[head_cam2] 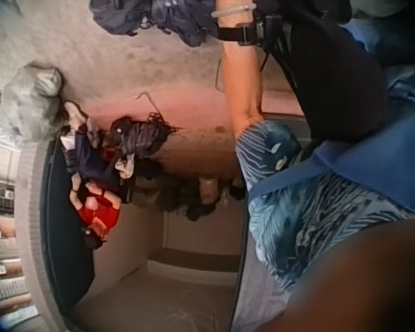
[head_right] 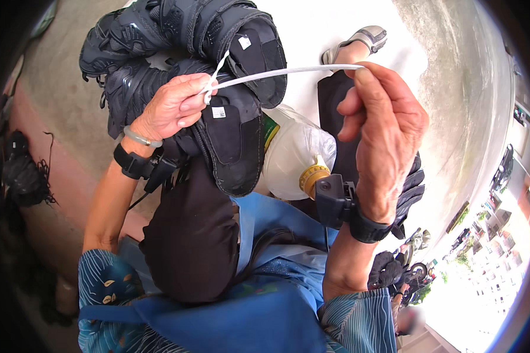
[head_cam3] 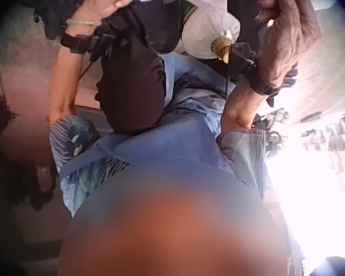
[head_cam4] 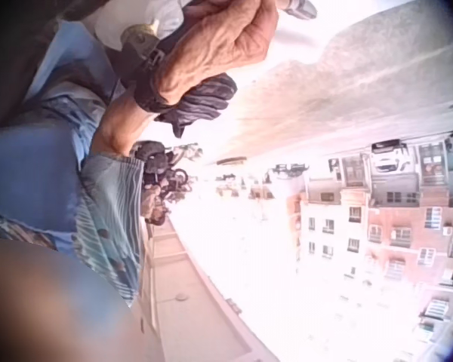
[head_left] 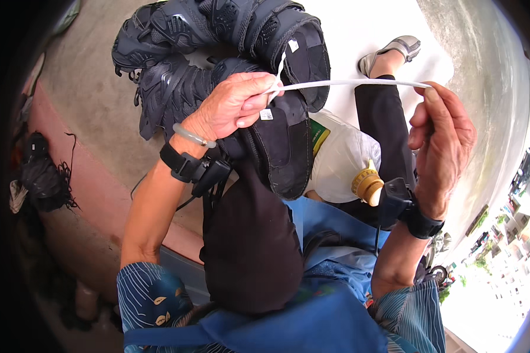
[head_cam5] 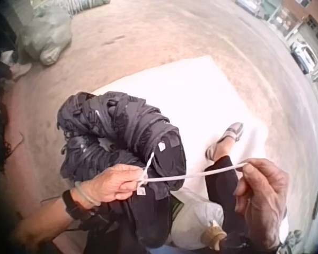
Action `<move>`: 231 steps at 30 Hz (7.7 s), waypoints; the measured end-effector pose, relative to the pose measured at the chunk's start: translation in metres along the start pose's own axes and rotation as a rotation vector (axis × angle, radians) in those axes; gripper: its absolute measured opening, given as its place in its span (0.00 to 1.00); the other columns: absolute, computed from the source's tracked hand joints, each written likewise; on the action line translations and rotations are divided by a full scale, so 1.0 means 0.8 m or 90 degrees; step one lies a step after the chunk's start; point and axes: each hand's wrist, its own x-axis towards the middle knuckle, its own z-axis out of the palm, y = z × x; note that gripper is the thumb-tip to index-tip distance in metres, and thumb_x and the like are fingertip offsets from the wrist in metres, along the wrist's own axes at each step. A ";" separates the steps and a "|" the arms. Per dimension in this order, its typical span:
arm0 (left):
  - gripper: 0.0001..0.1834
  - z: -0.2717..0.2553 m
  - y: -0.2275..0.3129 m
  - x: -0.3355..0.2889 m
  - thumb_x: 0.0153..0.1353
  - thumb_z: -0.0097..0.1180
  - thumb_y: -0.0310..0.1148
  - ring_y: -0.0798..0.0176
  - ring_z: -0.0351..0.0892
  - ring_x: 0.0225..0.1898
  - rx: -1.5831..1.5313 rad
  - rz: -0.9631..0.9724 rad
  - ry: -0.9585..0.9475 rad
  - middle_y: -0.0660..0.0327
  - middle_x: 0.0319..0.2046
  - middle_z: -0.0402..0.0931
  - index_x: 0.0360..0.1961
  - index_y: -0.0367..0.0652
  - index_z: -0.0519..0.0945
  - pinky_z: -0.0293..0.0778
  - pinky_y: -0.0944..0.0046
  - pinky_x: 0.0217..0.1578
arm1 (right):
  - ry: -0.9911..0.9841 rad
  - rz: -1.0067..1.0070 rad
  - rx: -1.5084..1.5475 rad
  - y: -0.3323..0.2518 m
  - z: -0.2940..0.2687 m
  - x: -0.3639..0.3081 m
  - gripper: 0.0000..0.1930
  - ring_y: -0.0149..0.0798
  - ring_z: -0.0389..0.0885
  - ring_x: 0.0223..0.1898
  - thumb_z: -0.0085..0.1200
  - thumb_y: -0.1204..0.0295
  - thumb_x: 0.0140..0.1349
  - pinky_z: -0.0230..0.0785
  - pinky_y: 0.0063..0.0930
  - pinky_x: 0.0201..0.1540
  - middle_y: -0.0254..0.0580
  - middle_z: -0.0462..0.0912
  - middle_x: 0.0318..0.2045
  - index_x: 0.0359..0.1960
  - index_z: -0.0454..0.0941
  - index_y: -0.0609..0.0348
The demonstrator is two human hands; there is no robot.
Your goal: Bundling pairs of shoes together using white and black laces.
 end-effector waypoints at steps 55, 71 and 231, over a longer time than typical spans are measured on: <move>0.27 -0.066 -0.031 -0.086 0.71 0.38 0.47 0.64 0.74 0.38 0.584 0.122 0.262 0.58 0.36 0.77 0.25 0.35 0.74 0.70 0.64 0.42 | -0.021 0.279 0.437 0.110 0.136 0.055 0.08 0.25 0.72 0.22 0.50 0.73 0.63 0.69 0.23 0.28 0.28 0.71 0.18 0.31 0.78 0.65; 0.18 0.005 0.077 0.001 0.69 0.35 0.35 0.61 0.72 0.40 0.449 0.336 0.129 0.55 0.33 0.74 0.24 0.37 0.70 0.65 0.62 0.51 | -0.247 0.038 0.171 0.105 0.168 0.027 0.13 0.24 0.70 0.21 0.52 0.66 0.62 0.64 0.23 0.25 0.29 0.75 0.18 0.33 0.82 0.65; 0.09 -0.027 -0.019 0.052 0.55 0.57 0.31 0.42 0.77 0.30 0.891 0.272 0.297 0.49 0.23 0.77 0.30 0.36 0.73 0.71 0.54 0.30 | -0.084 -0.359 -0.472 0.147 0.167 0.096 0.06 0.55 0.78 0.32 0.46 0.80 0.53 0.71 0.45 0.33 0.52 0.76 0.28 0.31 0.75 0.62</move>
